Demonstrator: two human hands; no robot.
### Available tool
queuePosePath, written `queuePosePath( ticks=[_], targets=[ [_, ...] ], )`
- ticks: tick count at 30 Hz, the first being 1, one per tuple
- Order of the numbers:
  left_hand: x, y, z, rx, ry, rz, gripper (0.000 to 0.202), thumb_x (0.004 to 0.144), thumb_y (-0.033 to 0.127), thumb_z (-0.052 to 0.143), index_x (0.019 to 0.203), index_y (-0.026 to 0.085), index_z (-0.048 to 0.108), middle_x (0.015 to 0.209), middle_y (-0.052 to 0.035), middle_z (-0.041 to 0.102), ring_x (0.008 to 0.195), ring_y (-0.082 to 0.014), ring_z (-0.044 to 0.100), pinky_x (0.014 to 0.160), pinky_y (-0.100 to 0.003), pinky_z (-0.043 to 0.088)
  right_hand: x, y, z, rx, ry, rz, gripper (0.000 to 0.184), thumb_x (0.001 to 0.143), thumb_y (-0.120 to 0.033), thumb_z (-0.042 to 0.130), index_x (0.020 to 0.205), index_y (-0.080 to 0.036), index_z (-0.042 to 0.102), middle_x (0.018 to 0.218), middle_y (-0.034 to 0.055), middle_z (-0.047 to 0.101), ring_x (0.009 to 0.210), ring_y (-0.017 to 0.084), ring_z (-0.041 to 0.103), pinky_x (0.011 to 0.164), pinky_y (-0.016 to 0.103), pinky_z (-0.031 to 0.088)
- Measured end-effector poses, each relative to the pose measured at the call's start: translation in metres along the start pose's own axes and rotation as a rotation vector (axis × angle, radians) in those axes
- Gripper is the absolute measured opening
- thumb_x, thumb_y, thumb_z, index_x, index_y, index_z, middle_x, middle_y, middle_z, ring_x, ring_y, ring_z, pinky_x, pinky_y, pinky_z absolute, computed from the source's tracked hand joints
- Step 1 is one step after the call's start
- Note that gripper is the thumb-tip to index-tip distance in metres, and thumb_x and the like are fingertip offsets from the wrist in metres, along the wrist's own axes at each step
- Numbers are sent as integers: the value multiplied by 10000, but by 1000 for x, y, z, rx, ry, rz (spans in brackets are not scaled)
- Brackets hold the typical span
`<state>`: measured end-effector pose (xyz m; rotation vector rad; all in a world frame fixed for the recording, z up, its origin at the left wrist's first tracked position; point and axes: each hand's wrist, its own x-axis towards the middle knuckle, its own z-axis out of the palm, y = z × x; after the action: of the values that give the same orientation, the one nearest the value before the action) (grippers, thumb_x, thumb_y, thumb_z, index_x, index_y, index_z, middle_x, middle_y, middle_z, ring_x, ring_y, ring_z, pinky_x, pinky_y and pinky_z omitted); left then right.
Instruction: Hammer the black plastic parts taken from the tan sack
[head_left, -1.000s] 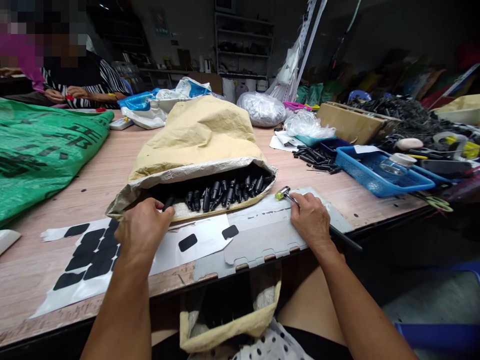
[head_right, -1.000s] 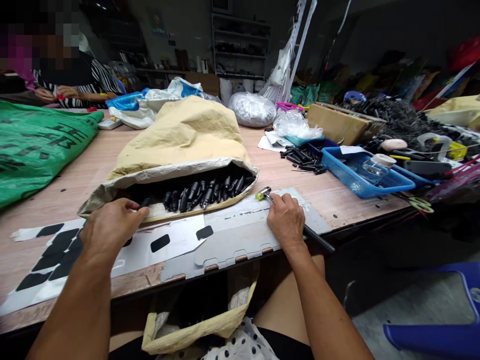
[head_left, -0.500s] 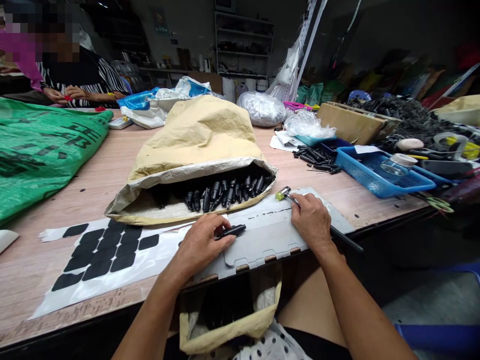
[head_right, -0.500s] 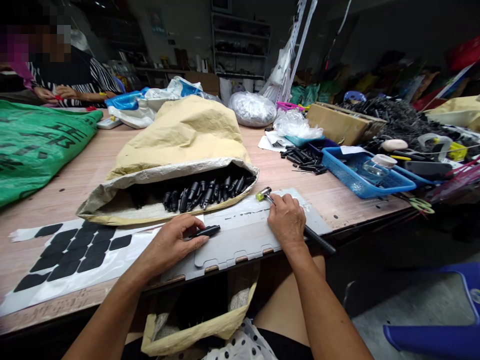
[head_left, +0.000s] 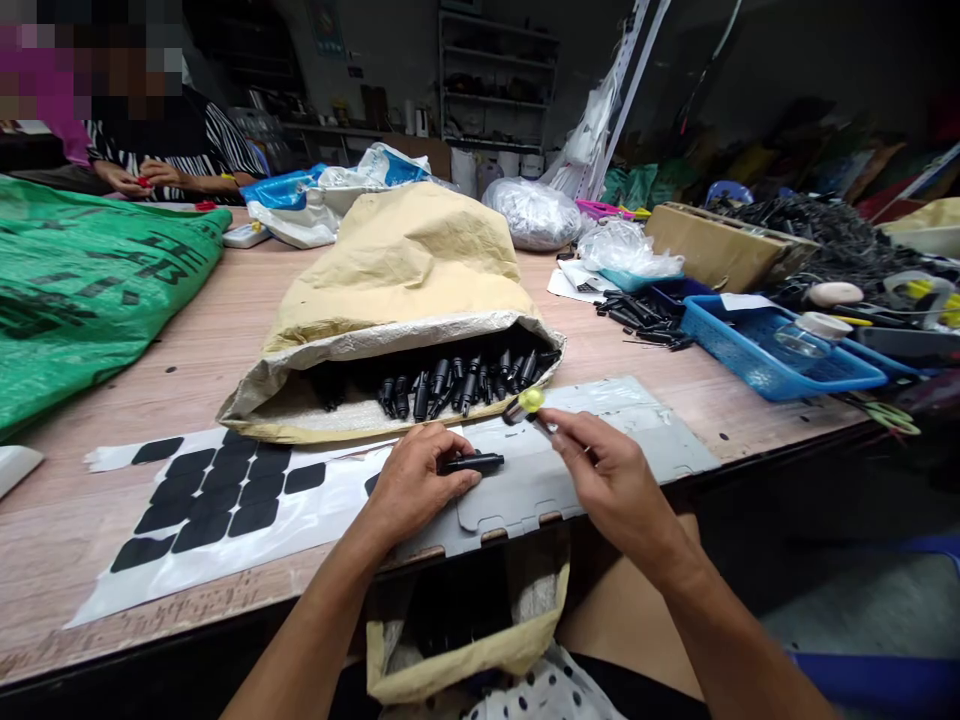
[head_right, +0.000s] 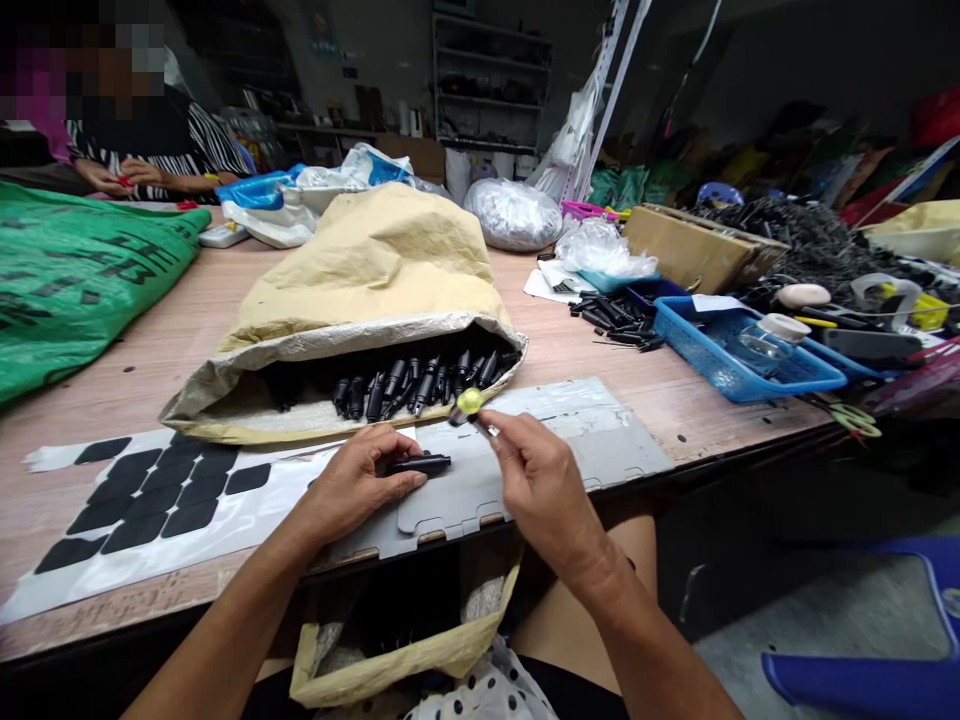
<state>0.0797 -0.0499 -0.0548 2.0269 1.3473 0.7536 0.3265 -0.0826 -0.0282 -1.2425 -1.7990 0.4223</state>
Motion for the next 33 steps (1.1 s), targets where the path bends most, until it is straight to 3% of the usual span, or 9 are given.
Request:
queuePosePath(
  ticks=[4, 8, 14, 19, 24, 28, 33],
  targets=[
    [0, 2, 0, 12, -1, -2, 139, 788, 253, 777, 922, 238, 743, 905, -6, 679, 931, -227, 578, 822, -337, 399, -15, -23, 18, 19, -89, -62, 366, 1004, -197, 486, 1329, -254, 644, 1078, 62, 683, 1025, 184, 640, 929, 321, 520],
    [-1, 2, 0, 34, -4, 17, 64, 813, 258, 754, 862, 221, 736, 884, -16, 666, 908, -227, 572, 794, -335, 400, -20, -26, 23, -97, -211, -51, 418, 998, -154, 438, 1348, -265, 638, 921, 49, 630, 869, 181, 612, 784, 309, 523],
    [-1, 1, 1, 28, 8, 20, 113, 805, 250, 748, 917, 238, 742, 884, -13, 668, 903, -226, 571, 809, -347, 406, -20, -25, 16, -83, -56, -73, 395, 1007, -173, 459, 1350, -275, 626, 1019, 61, 649, 944, 182, 621, 863, 317, 522],
    [-1, 2, 1, 45, 19, 7, 123, 808, 278, 741, 921, 227, 741, 892, -18, 674, 909, -231, 570, 808, -353, 406, -24, -19, 17, -107, -137, -28, 379, 1010, -192, 452, 1322, -267, 653, 963, 50, 658, 896, 177, 631, 807, 301, 522],
    [-3, 3, 1, 23, 32, 8, 139, 785, 247, 724, 922, 231, 727, 902, -12, 674, 917, -227, 571, 828, -351, 413, -7, 3, -2, -211, 43, 6, 354, 999, -232, 483, 1294, -269, 675, 1080, 59, 698, 1026, 198, 647, 924, 325, 493],
    [-4, 2, 2, 2, 47, -1, 210, 755, 219, 724, 963, 235, 701, 928, -6, 681, 923, -225, 573, 822, -340, 420, 13, 38, -16, -484, 125, 140, 333, 950, -233, 515, 1203, -252, 730, 985, 58, 698, 912, 210, 634, 801, 323, 461],
    [-4, 0, 1, 14, 35, 12, 156, 785, 251, 729, 938, 237, 703, 932, -8, 681, 927, -226, 569, 814, -338, 415, 22, 73, -12, -702, 131, 231, 337, 931, -218, 520, 1181, -256, 743, 996, 58, 683, 925, 215, 590, 774, 323, 400]
  ],
)
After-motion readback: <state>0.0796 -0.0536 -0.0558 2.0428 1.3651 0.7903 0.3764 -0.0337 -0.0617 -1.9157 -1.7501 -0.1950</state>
